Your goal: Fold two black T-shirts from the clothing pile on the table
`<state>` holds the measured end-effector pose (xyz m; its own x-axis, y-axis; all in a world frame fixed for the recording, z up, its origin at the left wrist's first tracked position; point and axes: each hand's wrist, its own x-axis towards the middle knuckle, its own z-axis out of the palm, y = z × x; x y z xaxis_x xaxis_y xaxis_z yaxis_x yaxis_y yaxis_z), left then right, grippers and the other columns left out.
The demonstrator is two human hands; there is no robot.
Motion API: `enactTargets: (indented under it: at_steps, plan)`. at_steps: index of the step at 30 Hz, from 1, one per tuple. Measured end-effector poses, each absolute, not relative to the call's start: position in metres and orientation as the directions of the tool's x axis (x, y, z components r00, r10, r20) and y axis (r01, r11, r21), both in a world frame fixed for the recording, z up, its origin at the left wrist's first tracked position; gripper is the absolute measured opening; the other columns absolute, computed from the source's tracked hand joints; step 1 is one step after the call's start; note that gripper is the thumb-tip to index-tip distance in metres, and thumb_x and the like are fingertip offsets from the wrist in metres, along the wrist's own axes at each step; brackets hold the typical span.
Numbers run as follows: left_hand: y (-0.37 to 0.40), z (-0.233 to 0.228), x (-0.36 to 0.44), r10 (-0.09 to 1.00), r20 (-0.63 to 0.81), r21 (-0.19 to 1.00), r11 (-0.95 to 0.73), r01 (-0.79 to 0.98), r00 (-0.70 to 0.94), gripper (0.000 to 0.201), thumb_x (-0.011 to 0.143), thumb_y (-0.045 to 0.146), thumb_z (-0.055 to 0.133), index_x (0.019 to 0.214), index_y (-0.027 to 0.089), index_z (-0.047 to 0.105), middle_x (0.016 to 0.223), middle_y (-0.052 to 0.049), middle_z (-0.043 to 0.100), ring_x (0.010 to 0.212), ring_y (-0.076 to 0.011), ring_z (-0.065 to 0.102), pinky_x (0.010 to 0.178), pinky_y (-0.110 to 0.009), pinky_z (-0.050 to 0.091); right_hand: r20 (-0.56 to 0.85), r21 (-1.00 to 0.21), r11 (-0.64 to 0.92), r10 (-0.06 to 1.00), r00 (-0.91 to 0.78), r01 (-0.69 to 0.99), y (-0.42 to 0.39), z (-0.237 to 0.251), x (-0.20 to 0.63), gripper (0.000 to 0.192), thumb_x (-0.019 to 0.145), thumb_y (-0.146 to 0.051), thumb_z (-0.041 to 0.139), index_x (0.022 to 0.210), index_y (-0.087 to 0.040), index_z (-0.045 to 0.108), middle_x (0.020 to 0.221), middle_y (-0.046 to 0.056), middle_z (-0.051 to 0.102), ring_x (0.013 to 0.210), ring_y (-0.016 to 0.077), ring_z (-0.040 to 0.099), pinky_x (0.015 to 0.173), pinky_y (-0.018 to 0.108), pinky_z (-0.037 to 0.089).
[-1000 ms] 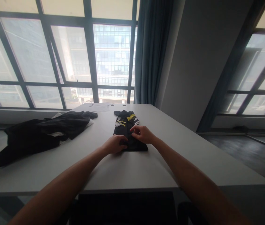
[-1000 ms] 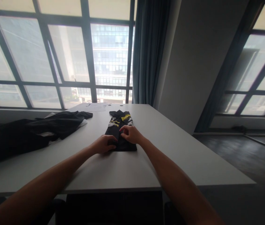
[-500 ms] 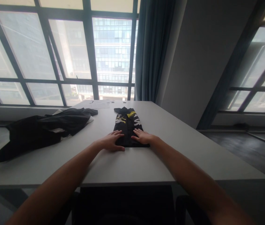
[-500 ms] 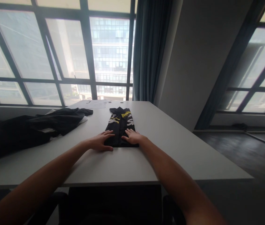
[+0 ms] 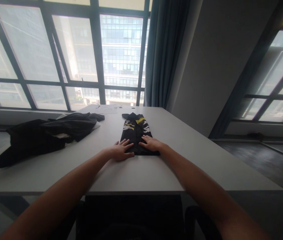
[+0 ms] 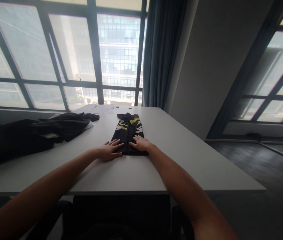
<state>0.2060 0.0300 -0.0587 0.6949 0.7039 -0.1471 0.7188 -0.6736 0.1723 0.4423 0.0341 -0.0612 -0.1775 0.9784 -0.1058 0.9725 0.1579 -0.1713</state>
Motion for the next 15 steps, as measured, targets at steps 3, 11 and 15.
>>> enactTargets:
  at_steps: [3, 11, 15]
  plan:
    - [0.028, -0.058, 0.207, 0.703, -0.13, 0.165, -0.68, 0.714, 0.699, 0.076, 0.093, 0.066, 0.035, 0.156, 0.025, 0.023, 0.163, -0.014, 0.009, 0.15, -0.0331, 0.004, 0.117, -0.056, 0.009, -0.112, -0.088, 0.19, 0.973, -0.2, 0.978, 0.023, -0.049, 0.437, 0.068, 0.096, -0.053, 0.041, 0.149, -0.01, 0.041, 0.157, 0.015, 0.032, 0.146, 0.0258, 0.027, 0.118, 0.034, 0.024]
    - [0.04, -0.046, 0.188, 0.607, -0.082, 0.279, -0.747, 0.603, 0.79, 0.072, 0.081, 0.054, 0.065, 0.144, 0.024, 0.049, 0.159, -0.014, 0.03, 0.144, -0.034, 0.032, 0.115, -0.044, 0.029, -0.078, 0.109, 0.204, 0.977, -0.196, 0.973, -0.003, -0.016, 0.424, 0.043, 0.082, -0.053, 0.062, 0.1, -0.017, 0.077, 0.103, 0.017, 0.073, 0.099, 0.0337, 0.067, 0.082, 0.038, 0.051]
    - [0.053, -0.042, 0.17, 0.53, -0.022, 0.326, -0.798, 0.507, 0.848, 0.049, 0.077, 0.034, 0.069, 0.125, 0.025, 0.066, 0.147, -0.01, 0.05, 0.127, -0.0293, 0.054, 0.105, -0.037, 0.043, -0.04, -0.119, 0.237, 0.969, -0.243, 0.964, 0.004, -0.016, 0.452, 0.031, 0.082, -0.025, 0.061, 0.11, -0.023, 0.075, 0.109, 0.006, 0.074, 0.102, 0.0244, 0.067, 0.087, 0.03, 0.05]
